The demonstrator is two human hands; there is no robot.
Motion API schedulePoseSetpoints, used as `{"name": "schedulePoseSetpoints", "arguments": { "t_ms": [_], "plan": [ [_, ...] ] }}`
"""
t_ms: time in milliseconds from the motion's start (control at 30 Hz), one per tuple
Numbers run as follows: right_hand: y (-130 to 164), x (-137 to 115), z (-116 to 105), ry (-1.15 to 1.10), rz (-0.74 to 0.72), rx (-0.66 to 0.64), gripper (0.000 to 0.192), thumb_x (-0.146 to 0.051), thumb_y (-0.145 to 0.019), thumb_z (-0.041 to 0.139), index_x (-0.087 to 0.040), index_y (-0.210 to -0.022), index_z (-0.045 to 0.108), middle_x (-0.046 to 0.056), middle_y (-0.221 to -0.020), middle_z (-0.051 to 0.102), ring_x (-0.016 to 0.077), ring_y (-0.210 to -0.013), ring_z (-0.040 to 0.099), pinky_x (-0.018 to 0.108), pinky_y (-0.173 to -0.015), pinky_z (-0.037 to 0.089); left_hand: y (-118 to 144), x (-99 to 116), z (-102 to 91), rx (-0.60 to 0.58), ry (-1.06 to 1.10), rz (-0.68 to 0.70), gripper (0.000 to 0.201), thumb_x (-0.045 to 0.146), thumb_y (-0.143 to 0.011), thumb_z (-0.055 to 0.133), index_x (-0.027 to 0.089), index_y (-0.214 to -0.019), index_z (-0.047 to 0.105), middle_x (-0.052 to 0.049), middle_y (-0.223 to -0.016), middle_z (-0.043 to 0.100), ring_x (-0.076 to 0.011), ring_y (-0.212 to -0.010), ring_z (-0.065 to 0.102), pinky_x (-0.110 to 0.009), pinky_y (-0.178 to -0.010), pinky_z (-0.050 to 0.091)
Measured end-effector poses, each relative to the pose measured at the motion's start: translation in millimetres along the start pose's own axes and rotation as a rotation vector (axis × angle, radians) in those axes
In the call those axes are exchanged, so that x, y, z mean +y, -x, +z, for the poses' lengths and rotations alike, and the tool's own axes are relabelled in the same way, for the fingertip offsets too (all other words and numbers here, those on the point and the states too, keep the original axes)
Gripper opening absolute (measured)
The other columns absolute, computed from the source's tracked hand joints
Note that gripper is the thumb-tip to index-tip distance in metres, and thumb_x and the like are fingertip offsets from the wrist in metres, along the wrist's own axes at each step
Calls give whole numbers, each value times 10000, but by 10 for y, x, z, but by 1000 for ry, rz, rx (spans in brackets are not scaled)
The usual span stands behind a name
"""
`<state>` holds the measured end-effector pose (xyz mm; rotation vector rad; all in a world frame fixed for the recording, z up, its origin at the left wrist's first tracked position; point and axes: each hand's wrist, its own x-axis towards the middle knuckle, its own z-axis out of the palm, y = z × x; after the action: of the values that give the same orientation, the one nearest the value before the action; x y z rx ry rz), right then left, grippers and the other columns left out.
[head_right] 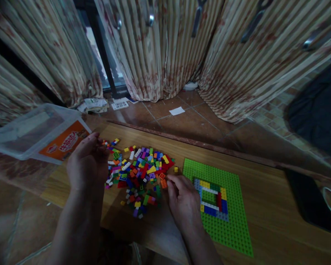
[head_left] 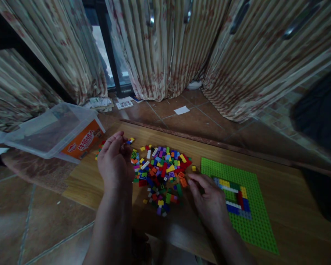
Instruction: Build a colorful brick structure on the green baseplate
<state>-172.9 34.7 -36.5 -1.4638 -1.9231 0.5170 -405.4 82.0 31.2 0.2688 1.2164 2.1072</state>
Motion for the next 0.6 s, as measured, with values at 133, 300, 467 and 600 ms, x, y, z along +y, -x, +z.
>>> {"name": "schedulePoseSetpoints", "arguments": {
  "t_ms": [133, 300, 467, 600],
  "plan": [
    [36, -57, 12, -26, -38, 10, 183, -243, -942, 513, -222, -991, 688, 49, -977, 730, 183, -906, 678, 314, -815, 517, -21, 52, -23, 47, 13, 102, 88, 150, -631, 694, 163, -716, 678, 22, -688, 579, -40, -553, 481, -143, -477, 372],
    [120, -140, 47, -79, -115, -24, 142, -231, -935, 547, -236, -989, 678, 26, -932, 713, 169, -879, 664, 311, -781, 520, -43, 51, -44, 66, 25, 142, 78, 174, -642, 700, 164, -713, 669, 22, -668, 579, -43, -550, 491, -145, -478, 370],
    [173, -145, 39, -72, -250, -116, 166, -251, -899, 625, -245, -1063, 648, 33, -977, 689, 182, -899, 646, 335, -757, 538, -53, 52, -40, 91, 46, 139, 66, 165, -651, 681, 158, -717, 675, 18, -659, 578, -43, -541, 486, -136, -465, 368],
    [206, -136, 51, -13, -356, -172, 347, -332, -843, 702, -246, -1166, 609, 66, -1098, 658, 225, -991, 630, 388, -804, 555, -42, 49, -32, 86, 27, 120, 70, 157, -665, 657, 164, -732, 680, 25, -645, 567, -39, -508, 457, -140, -454, 360]
  ]
}}
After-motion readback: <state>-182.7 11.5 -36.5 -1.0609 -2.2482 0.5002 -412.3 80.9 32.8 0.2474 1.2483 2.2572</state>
